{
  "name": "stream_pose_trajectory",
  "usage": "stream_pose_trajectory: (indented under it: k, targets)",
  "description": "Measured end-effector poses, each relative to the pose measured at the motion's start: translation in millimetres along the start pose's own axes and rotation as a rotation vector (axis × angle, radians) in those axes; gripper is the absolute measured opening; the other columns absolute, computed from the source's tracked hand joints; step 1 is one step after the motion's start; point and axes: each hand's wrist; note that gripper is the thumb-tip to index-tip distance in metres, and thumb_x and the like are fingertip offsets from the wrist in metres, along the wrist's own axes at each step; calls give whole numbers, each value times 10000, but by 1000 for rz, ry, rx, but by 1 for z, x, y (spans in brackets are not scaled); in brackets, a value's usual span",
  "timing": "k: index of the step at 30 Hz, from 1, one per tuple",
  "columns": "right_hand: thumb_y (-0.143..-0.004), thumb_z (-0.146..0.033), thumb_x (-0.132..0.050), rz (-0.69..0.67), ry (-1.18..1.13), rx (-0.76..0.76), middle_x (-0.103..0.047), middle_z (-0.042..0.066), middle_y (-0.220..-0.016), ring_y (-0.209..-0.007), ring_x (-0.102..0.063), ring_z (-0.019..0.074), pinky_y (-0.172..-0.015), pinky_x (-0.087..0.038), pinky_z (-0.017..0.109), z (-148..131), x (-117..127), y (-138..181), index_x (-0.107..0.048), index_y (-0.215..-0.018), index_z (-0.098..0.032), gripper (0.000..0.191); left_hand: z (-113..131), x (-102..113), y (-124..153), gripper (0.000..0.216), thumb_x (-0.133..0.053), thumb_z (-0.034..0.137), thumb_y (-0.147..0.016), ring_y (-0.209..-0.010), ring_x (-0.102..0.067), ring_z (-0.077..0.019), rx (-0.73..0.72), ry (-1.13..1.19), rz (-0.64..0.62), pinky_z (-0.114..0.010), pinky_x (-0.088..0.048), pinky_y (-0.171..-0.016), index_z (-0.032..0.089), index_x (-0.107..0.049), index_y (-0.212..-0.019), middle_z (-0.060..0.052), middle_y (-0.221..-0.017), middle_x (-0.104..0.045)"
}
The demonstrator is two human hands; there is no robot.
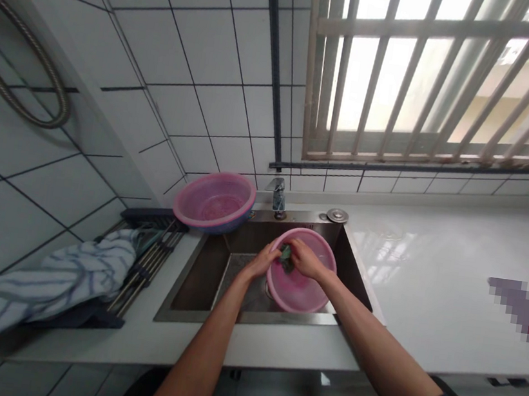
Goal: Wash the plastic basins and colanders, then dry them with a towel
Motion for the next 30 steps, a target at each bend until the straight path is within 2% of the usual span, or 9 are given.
stream_pose_trajectory:
  k: [5, 8, 12, 14, 17, 19, 21, 25, 30]
  targets:
    - [-845, -89, -676, 6, 183, -183, -733, 152, -1157, -1051, -675, 251, -962, -494, 347, 11, 16, 2, -687, -1144, -127, 301, 7, 1, 3, 625, -613, 287, -799, -1402, -545, -341, -16, 41, 11, -493, -323, -1252, 148, -644, -1408, -123, -1480, -638]
    - [-812, -210, -807, 35, 165, -292, -743, 120, -1014, -852, -667, 220, -792, -489, 304, 2, 11, 5, -679, -1091, -130, 317, 13, -1, 6, 590, -648, 335, -816, -1410, -538, -351, -8, 122, 35, -500, -319, -1253, 160, -673, -1379, -120, -1461, -655]
    - [-837, -237, -773, 112, 8, -286, -744, 87, -958, -781, -637, 185, -727, -456, 272, -21, -2, 6, -699, -1053, -157, 242, 18, -5, 9, 598, -718, 435, -826, -1394, -555, -376, 26, 276, -9, -520, -364, -1218, 159, -698, -1356, -142, -1384, -706]
    - [-877, -285, -719, -17, -170, -214, -737, 62, -899, -736, -628, 169, -686, -449, 254, -27, -6, 5, -718, -1018, -164, 186, 19, -5, 8, 588, -728, 470, -817, -1346, -593, -381, 44, 292, 15, -525, -397, -1190, 152, -720, -1312, -148, -1338, -729]
    - [-899, -403, -671, -350, -364, -157, -665, 12, -720, -611, -571, 144, -594, -415, 239, -23, -6, 7, -719, -897, -151, 257, 15, 0, 5, 566, -708, 444, -808, -1332, -602, -357, -3, 247, 139, -505, -390, -1200, 166, -716, -1300, -126, -1381, -708]
    - [-852, -417, -705, -480, -344, -180, -620, -14, -663, -572, -522, 126, -563, -379, 229, -12, -2, 9, -720, -843, -145, 272, 10, 5, 1, 587, -674, 395, -804, -1369, -573, -339, -49, 217, 242, -485, -370, -1218, 174, -680, -1348, -112, -1441, -670]
    - [-798, -377, -745, -515, -260, -240, -605, -30, -652, -569, -486, 110, -557, -355, 220, -1, 3, 11, -732, -829, -141, 239, 5, 8, -1, 625, -643, 359, -797, -1393, -550, -331, -73, 193, 316, -474, -361, -1224, 166, -643, -1392, -112, -1474, -643]
    - [-773, -365, -779, -486, -247, -302, -580, -35, -639, -575, -480, 104, -560, -374, 216, 1, -1, 12, -708, -799, -137, 240, -2, 6, -3, 633, -617, 366, -811, -1386, -549, -320, -81, 158, 327, -461, -363, -1218, 170, -622, -1413, -112, -1469, -639]
    - [-825, -540, -747, -278, -718, -286, -675, 29, -905, -678, -616, 137, -671, -538, 269, -27, -13, 7, -677, -1080, -166, 458, -3, -1, -1, 540, -613, 379, -836, -1329, -576, -316, -64, 21, 208, -474, -344, -1223, 169, -675, -1330, -117, -1378, -680]
Point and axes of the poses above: each hand's wrist, its own y-axis away from the middle knuckle, its own x-axis out of the back of the hand, z = x × y
